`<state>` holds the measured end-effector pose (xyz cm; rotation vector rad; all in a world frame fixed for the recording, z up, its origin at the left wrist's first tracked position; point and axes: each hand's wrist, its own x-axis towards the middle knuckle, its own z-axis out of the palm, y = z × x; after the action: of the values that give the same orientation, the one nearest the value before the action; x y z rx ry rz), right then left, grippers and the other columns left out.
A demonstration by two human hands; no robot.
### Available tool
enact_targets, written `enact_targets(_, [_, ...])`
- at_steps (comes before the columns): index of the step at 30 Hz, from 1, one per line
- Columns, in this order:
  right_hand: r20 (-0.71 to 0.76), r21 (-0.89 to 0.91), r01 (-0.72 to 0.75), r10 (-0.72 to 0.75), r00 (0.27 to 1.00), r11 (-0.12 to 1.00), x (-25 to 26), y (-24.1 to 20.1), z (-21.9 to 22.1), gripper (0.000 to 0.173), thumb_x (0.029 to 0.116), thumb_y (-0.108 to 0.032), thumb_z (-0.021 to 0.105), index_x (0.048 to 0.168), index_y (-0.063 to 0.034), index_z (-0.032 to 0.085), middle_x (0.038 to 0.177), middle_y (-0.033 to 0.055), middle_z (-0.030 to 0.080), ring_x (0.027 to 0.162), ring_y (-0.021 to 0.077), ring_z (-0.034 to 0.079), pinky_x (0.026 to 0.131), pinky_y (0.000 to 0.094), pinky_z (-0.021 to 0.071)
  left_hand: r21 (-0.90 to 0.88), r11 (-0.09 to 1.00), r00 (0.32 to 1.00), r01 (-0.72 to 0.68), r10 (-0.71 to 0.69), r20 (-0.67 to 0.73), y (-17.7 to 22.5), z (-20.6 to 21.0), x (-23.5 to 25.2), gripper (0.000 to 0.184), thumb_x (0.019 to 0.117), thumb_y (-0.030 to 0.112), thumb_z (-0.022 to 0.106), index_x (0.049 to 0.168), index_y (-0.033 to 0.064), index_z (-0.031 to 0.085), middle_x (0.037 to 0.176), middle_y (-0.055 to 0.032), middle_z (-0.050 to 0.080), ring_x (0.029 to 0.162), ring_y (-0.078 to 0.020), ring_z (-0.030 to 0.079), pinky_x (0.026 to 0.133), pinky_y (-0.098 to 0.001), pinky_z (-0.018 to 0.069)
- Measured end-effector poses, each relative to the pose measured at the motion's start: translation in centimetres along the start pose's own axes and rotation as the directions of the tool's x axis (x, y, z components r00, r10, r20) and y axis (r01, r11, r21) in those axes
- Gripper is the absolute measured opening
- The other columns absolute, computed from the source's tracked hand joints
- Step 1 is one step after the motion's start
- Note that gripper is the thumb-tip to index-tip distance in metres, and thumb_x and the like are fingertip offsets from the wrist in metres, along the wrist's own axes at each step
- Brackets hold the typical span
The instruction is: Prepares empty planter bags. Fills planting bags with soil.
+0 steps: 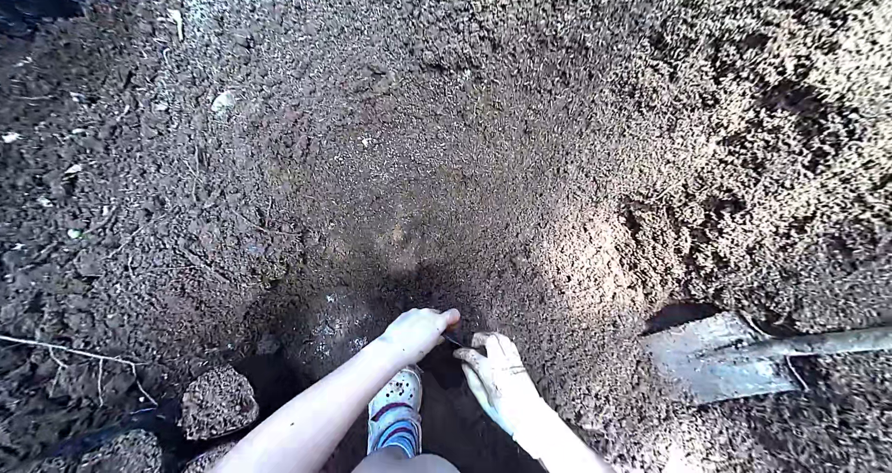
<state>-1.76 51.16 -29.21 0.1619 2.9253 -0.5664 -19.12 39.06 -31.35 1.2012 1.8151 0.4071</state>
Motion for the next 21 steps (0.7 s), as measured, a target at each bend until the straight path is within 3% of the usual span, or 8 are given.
enact_targets(3, [-0.161,0.236,0.063,-0.025,0.987,0.97,-1.6,-2.9,0.9,0.025,0.092,-0.002,0.06,0.111,-0.0014,0.076,0.12,0.0177,0.072,0.117,0.0326,0.068,0.102,0.0428,0.0542,-0.103,0.995,0.999,-0.007,0.002,-0.045,0.2,1.1,-0.8,0.032,0.1093,0.02,0.049,0.137,0.0068,0.057,0.121,-0.0256,0.068,0.116,-0.0447,0.065,0.098,-0.0626,0.0494])
enact_targets(6, [0.298,0.316,-0.248,0.153,0.942,0.916,-0.6,-4.2,1.3,0.052,0.1062,-0.028,0.05,0.146,0.0048,0.051,0.154,0.0217,0.049,0.147,0.0282,0.044,0.123,0.0382,0.0314,-0.103,0.994,0.998,0.043,-0.047,-0.042,0.8,2.6,-0.8,0.032,0.1102,0.024,0.047,0.136,0.0096,0.059,0.124,-0.0227,0.067,0.116,-0.0433,0.065,0.095,-0.0629,0.0503])
enact_targets(9, [0.46,0.251,-0.302,0.161,0.873,0.92,-0.6,-3.7,4.1,0.086,0.0968,-0.057,0.059,0.149,0.0092,0.044,0.159,0.0277,0.038,0.152,0.0343,0.032,0.127,0.0425,0.0238,-0.098,0.994,0.997,0.05,-0.056,-0.059,2.3,4.3,-1.3,0.033,0.1106,0.024,0.044,0.138,0.0121,0.059,0.126,-0.0218,0.067,0.113,-0.0438,0.066,0.093,-0.0634,0.0519])
enact_targets(11, [0.518,0.144,-0.258,0.149,0.842,0.955,-1.4,-3.5,5.9,0.085,0.0943,-0.064,0.055,0.14,0.0079,0.055,0.15,0.0267,0.05,0.146,0.0365,0.042,0.125,0.0457,0.027,-0.085,0.996,1.0,0.024,-0.024,-0.001,3.4,5.3,-1.5,0.036,0.1109,0.018,0.041,0.143,0.0121,0.055,0.127,-0.0234,0.065,0.111,-0.0454,0.066,0.092,-0.0636,0.0523])
enact_targets(14, [0.648,0.045,-0.235,0.15,0.746,0.971,-1.8,-3.8,6.5,0.073,0.1015,-0.058,0.047,0.139,0.0034,0.058,0.146,0.0241,0.056,0.142,0.0375,0.047,0.123,0.0502,0.0262,-0.053,0.997,0.994,-0.055,0.059,0.086,3.9,6.8,-1.0,0.037,0.1086,0.007,0.041,0.143,0.0097,0.053,0.124,-0.0253,0.065,0.108,-0.0464,0.067,0.089,-0.0628,0.0532])
enact_targets(18, [0.681,-0.023,-0.307,0.24,0.692,0.951,-2.3,-4.0,7.9,0.055,0.1035,-0.043,0.053,0.138,-0.0024,0.062,0.145,0.021,0.058,0.142,0.0354,0.047,0.123,0.0518,0.028,0.026,0.991,0.978,-0.128,0.122,0.167,4.3,7.7,0.0,0.038,0.1063,0.002,0.043,0.143,0.0087,0.051,0.123,-0.0249,0.065,0.108,-0.0454,0.067,0.088,-0.0611,0.054])
enact_targets(20, [0.757,-0.078,-0.325,0.268,0.596,0.943,-1.3,-4.1,7.7,0.053,0.1066,-0.041,0.048,0.144,-0.0039,0.057,0.15,0.0209,0.053,0.145,0.0367,0.044,0.122,0.0548,0.0277,0.012,0.996,0.982,-0.092,0.089,0.168,4.2,7.7,0.2,0.038,0.1077,0.005,0.042,0.145,0.0094,0.05,0.125,-0.0251,0.065,0.11,-0.0461,0.066,0.091,-0.0622,0.0529])
enact_targets(21, [0.751,-0.073,-0.318,0.262,0.606,0.945,-0.7,-3.9,7.7,0.053,0.1068,-0.041,0.048,0.144,-0.0038,0.057,0.15,0.0212,0.053,0.144,0.0372,0.044,0.121,0.0557,0.0286,-0.021,0.999,0.988,-0.048,0.05,0.143,4.1,7.3,0.3,0.037,0.1084,0.007,0.042,0.144,0.0097,0.051,0.126,-0.0251,0.065,0.112,-0.0465,0.065,0.093,-0.0632,0.052])
